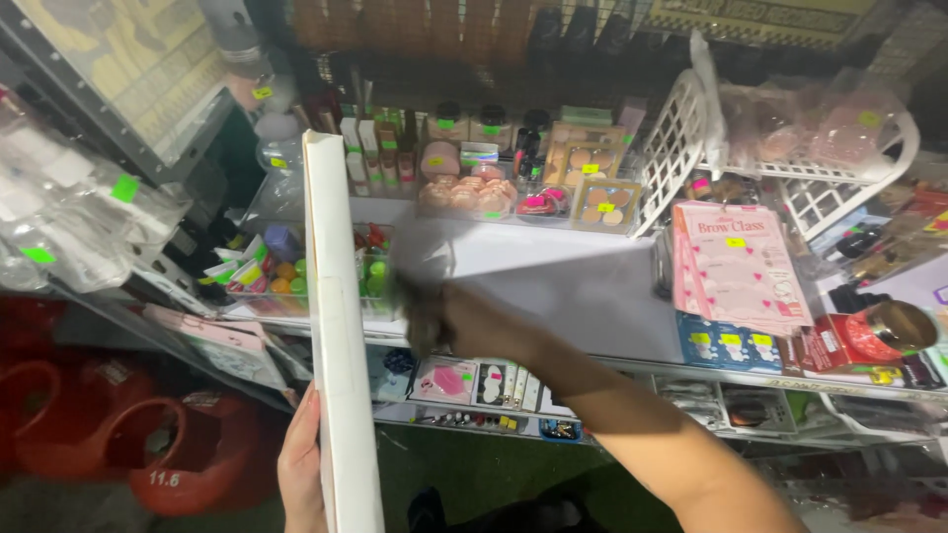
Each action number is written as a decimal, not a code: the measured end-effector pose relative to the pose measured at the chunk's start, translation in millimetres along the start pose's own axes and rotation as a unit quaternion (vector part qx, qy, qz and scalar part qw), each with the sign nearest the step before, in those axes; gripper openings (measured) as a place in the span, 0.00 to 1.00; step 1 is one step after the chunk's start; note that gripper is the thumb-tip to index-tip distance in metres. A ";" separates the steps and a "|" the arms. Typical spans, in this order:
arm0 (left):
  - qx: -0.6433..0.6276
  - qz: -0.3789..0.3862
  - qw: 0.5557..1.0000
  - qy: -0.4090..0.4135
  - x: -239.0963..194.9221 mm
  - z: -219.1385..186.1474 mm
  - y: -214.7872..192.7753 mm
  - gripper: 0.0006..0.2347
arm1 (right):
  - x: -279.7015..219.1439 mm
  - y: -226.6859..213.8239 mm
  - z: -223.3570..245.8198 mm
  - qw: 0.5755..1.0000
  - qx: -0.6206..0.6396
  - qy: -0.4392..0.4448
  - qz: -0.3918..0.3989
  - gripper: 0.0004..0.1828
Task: The person wipes a pink Brow Class package and a white palette box with a cloth on a glass shelf. They then pick up several small cosmetic bottles from a clear container, wipe each one individually with the cloth, and place them back into the container.
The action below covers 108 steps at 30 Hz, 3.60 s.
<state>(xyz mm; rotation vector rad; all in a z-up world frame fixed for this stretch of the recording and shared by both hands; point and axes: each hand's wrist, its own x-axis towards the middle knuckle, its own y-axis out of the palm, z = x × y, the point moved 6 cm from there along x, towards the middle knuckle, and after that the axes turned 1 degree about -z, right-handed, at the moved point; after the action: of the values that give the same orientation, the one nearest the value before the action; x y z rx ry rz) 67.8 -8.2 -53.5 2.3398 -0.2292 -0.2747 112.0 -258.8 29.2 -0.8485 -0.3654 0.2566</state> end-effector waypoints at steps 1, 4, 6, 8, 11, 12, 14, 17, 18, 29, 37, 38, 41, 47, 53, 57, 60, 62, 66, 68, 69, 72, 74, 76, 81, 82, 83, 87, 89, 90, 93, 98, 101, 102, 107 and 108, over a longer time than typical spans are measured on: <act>0.003 -0.014 1.000 -0.009 2.2 0.3 2.1 0.21 | -14.7 5.0 18.6 0.995 0.040 -0.092 0.024 0.18; 0.000 -0.002 1.000 -0.021 7.8 -0.8 12.6 0.20 | -47.5 5.2 54.6 0.974 0.109 -0.186 0.075 0.24; -0.003 0.017 0.999 -0.031 4.5 -2.9 20.3 0.19 | -60.2 0.9 72.6 0.967 0.145 -0.185 0.100 0.26; -0.011 -0.004 0.999 -0.033 5.4 -6.9 29.3 0.19 | -57.4 -17.6 79.0 0.978 0.150 -0.125 0.079 0.24; -0.021 0.026 0.999 -0.031 2.6 -9.8 34.0 0.19 | -50.8 -54.8 66.8 0.990 0.089 -0.069 -0.083 0.34; -0.021 0.026 0.999 -0.031 3.2 -10.2 33.9 0.19 | -40.1 -57.5 67.3 0.990 0.089 -0.069 -0.083 0.34; 0.027 -0.037 0.999 -0.029 3.9 -10.9 26.3 0.20 | -24.0 -76.0 66.7 0.979 0.014 -0.049 -0.199 0.29; 0.053 -0.024 0.998 -0.021 14.4 -2.7 1.2 0.21 | 7.3 -56.0 34.3 0.956 -0.077 -0.069 -0.274 0.26; 0.055 -0.025 0.998 -0.023 14.0 -0.7 2.1 0.21 | 7.7 -50.4 30.9 0.956 -0.076 -0.067 -0.274 0.26; 0.016 0.000 0.999 -0.049 15.9 -5.5 40.9 0.20 | -142.5 -25.0 -37.8 0.944 -0.290 0.158 -0.012 0.09; 0.037 0.022 0.998 -0.046 34.2 12.5 29.4 0.21 | -133.6 -114.3 43.4 0.889 -0.370 0.110 -0.245 0.15; 0.040 0.025 0.998 -0.040 37.5 14.0 28.7 0.22 | -116.4 -97.2 49.5 0.888 -0.364 -0.034 -0.280 0.16; 0.065 0.076 0.993 -0.063 37.2 13.9 43.3 0.22 | -51.4 -67.9 50.4 0.961 -0.190 0.131 -0.153 0.25; 0.033 0.035 0.991 -0.123 21.2 14.9 99.3 0.23 | -32.5 -13.8 -18.2 0.949 -0.288 0.084 -0.103 0.38; -0.018 0.081 0.991 -0.104 24.3 29.5 99.2 0.23 | -105.8 -69.4 -95.3 0.881 -0.393 0.186 -0.185 0.29; -0.006 0.106 0.990 -0.089 19.1 25.0 115.5 0.22 | -146.2 -94.4 -79.8 0.879 -0.318 0.160 -0.317 0.28; 0.041 0.046 0.994 -0.090 18.5 21.2 119.6 0.22 | -161.7 -94.3 -56.1 0.860 -0.345 0.210 -0.311 0.28; 0.071 0.013 0.993 -0.091 20.7 22.3 114.2 0.22 | -169.3 -87.2 -44.5 0.849 -0.382 0.211 -0.297 0.28; 0.109 -0.029 0.990 -0.081 27.0 25.3 115.0 0.21 | -180.1 -92.8 15.4 0.891 -0.305 0.168 -0.291 0.27; 0.148 -0.036 0.984 -0.090 29.8 29.7 114.4 0.21 | -192.4 -100.1 43.7 0.921 -0.020 0.146 -0.360 0.22; 0.145 -0.035 0.985 -0.085 33.9 35.1 111.9 0.21 | -216.7 -84.5 24.6 0.922 -0.023 0.142 -0.359 0.22; 0.154 -0.023 0.985 -0.075 44.1 50.2 107.8 0.21 | -272.5 -33.5 -31.3 0.922 -0.073 0.331 -0.185 0.18; 0.177 -0.038 0.981 -0.063 51.0 56.0 107.6 0.20 | -287.9 -24.9 -26.0 0.914 0.007 0.357 -0.192 0.13; 0.177 -0.015 0.983 -0.039 62.7 64.1 104.6 0.20 | -287.7 -33.5 -20.9 0.909 0.048 0.342 -0.233 0.15; 0.260 0.025 0.965 0.010 78.1 69.9 105.1 0.19 | -289.0 -29.9 -26.4 0.885 0.142 0.337 -0.287 0.23; 0.296 0.014 0.955 0.024 80.6 69.0 104.3 0.19 | -287.6 -29.2 -27.7 0.883 0.148 0.335 -0.294 0.24; 0.332 0.004 0.942 0.039 84.0 68.2 104.5 0.19 | -286.1 -28.9 -29.2 0.879 0.154 0.334 -0.303 0.24; 0.533 -0.036 0.845 0.021 67.5 41.5 134.9 0.20 | -268.5 -43.9 -18.3 0.868 0.157 0.360 -0.305 0.21; 0.637 -0.010 0.750 0.180 67.6 29.9 145.2 0.17 | -263.8 -49.3 -15.0 0.865 0.143 0.372 -0.303 0.20; 0.637 -0.010 0.749 0.180 67.8 30.9 144.4 0.17 | -262.7 -50.6 -16.6 0.865 0.143 0.373 -0.304 0.20; 0.673 -0.009 0.686 0.275 59.1 24.0 156.8 0.16 | -260.9 -55.0 -19.3 0.871 0.116 0.365 -0.308 0.21; 0.742 -0.047 0.609 0.279 50.4 10.8 180.0 0.15 | -256.8 -53.9 -22.7 0.878 0.092 0.372 -0.286 0.22; 0.757 -0.045 0.575 0.306 47.9 12.9 183.5 0.14 | -254.5 -56.3 -19.8 0.872 0.099 0.389 -0.279 0.23; 0.758 -0.044 0.575 0.306 49.8 16.3 180.2 0.14 | -254.6 -56.1 -19.9 0.872 0.100 0.390 -0.279 0.23; 0.776 -0.058 0.504 0.376 47.1 23.8 179.0 0.13 | -256.9 -59.3 -14.6 0.880 0.093 0.399 -0.240 0.26; 0.775 -0.054 0.504 0.376 42.1 22.5 182.9 0.13 | -261.5 -62.3 -10.9 0.878 0.092 0.402 -0.242 0.26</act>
<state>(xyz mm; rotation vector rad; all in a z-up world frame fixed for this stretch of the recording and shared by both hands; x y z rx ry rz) 87.1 -161.5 55.5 3.8282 0.3029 1.6221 -116.2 -400.7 15.3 -0.5835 0.2357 -0.5230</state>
